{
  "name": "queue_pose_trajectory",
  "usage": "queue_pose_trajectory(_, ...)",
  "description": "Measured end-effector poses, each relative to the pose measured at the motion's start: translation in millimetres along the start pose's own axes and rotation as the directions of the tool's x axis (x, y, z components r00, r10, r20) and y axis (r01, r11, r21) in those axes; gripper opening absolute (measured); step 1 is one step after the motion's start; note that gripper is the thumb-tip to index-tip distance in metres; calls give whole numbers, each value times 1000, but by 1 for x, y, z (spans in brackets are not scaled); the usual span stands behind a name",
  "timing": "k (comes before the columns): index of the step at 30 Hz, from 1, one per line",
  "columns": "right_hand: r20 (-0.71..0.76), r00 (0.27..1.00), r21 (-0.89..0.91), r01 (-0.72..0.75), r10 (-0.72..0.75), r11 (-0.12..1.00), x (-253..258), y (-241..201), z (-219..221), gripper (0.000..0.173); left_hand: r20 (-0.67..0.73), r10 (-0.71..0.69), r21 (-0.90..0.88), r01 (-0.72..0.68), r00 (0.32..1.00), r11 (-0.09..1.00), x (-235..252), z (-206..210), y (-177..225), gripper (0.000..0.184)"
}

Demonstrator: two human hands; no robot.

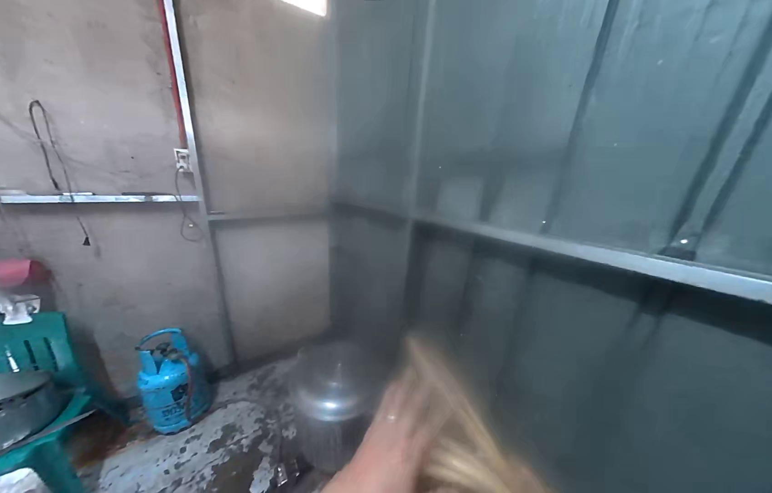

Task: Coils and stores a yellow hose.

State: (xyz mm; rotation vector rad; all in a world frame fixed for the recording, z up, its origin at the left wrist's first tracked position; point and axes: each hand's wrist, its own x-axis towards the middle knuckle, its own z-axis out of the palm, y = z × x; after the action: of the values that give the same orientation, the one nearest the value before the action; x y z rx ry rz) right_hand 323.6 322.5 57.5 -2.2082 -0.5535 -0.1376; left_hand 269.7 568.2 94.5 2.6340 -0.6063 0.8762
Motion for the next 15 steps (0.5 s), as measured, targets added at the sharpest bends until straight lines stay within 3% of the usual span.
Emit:
queue_pose_trajectory(2,92,990,-206,121,-104,971,-3,-1,3,47,222,28,137,-60,975,989,13,0,14,99)
queue_pose_trajectory(4,111,962,-330,274,-251,904,-4,7,9,44,417,-19,206,-74,909,976,19,5,25,79)
queue_pose_trajectory(5,105,945,-361,327,-310,873,-3,7,8,43,516,-67,213,-52,854,976,23,4,31,66)
queue_pose_trajectory(7,110,910,-409,407,-399,817,-4,3,5,41,713,-173,180,61,679,982,32,3,39,46)
queue_pose_trajectory(9,176,882,-442,467,-437,766,-3,1,3,39,809,-221,134,196,545,971,31,12,35,45)
queue_pose_trajectory(10,231,877,-448,480,-421,754,-1,1,1,39,822,-232,121,238,520,964,29,19,33,46)
queue_pose_trajectory(11,300,875,-443,481,-381,756,1,1,-1,39,811,-234,99,268,536,958,23,28,31,46)
queue_pose_trajectory(13,383,874,-440,457,-298,773,7,1,-5,41,721,-263,40,341,641,939,7,49,27,47)
queue_pose_trajectory(15,356,891,-429,423,-281,798,11,-2,-4,50,648,-346,43,421,678,906,-1,60,28,49)
